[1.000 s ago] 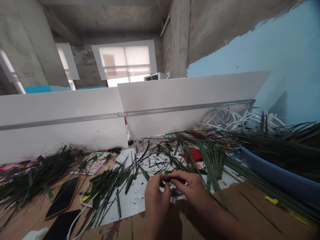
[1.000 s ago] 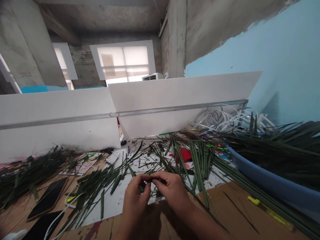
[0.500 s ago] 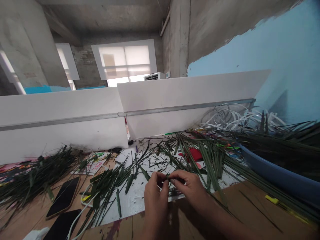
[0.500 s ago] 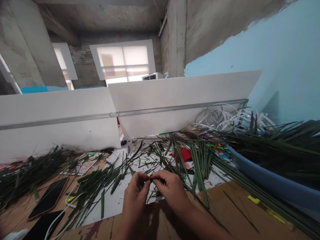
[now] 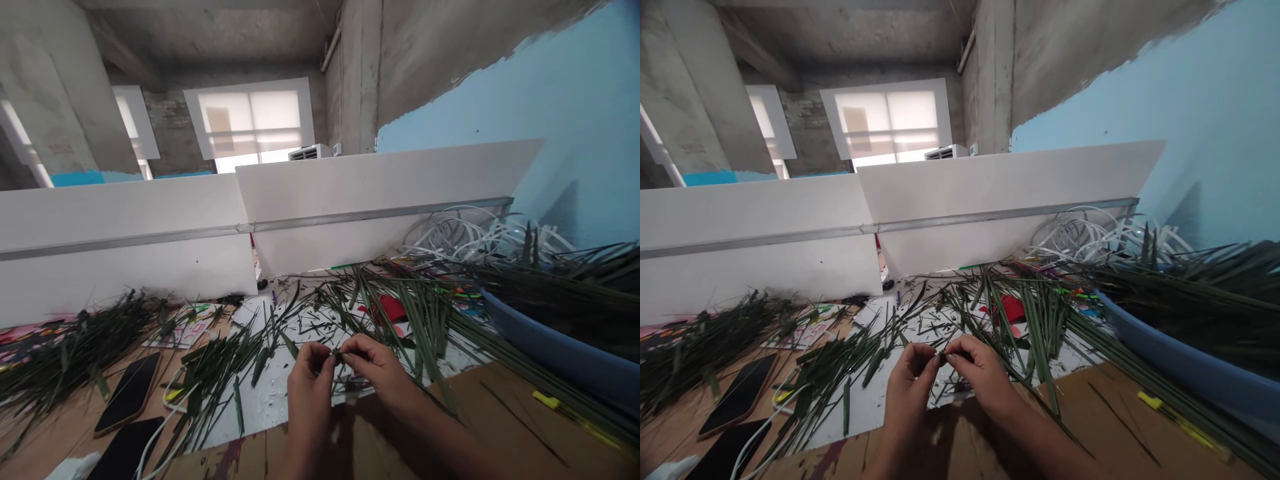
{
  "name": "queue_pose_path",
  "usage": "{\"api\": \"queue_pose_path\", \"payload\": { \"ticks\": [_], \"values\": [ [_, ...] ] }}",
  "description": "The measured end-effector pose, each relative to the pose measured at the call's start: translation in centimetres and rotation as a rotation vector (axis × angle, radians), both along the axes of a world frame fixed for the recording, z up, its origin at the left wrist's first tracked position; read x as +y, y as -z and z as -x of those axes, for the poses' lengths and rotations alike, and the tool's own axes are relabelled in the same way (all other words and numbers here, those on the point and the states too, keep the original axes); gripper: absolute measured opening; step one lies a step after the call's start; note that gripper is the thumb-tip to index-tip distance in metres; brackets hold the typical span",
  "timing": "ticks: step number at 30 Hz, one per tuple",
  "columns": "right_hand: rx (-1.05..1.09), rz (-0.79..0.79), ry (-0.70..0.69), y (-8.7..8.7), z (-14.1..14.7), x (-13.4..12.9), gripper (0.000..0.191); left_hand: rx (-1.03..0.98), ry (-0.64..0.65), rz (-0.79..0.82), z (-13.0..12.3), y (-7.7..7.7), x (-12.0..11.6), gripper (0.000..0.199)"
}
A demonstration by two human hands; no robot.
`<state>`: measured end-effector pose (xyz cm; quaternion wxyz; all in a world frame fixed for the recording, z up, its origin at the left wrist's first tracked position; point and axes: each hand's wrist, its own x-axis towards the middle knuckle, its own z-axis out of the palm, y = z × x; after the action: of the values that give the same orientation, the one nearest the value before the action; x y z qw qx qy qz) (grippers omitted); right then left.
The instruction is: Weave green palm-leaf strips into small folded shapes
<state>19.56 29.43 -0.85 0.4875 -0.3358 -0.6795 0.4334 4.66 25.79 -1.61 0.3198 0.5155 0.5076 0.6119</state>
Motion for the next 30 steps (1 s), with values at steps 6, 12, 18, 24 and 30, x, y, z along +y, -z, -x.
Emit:
{"api": "queue_pose_path", "payload": {
  "ticks": [6, 12, 18, 24, 30],
  "values": [
    [-0.032, -0.017, -0.002, -0.09, -0.18, -0.06, 0.014, -0.009, -0.009, -0.002, -0.14, 0.19, 0.05, 0.013],
    [-0.088, -0.065, -0.009, -0.13, -0.11, -0.15, 0.021, 0.114, -0.066, -0.008, -0.23, -0.14, -0.24, 0.012],
    [-0.117, -0.093, 0.008, -0.32, -0.08, -0.27, 0.020, 0.186, -0.087, 0.056, 0.11, 0.12, -0.16, 0.013],
    [-0.124, -0.121, 0.049, 0.05, -0.11, -0.20, 0.018, 0.126, -0.034, 0.094, 0.40, 0.75, 0.11, 0.015],
    [-0.152, -0.158, 0.069, -0.11, -0.22, -0.21, 0.019, 0.100, 0.040, 0.099, 0.32, 0.68, 0.30, 0.020]
  ]
}}
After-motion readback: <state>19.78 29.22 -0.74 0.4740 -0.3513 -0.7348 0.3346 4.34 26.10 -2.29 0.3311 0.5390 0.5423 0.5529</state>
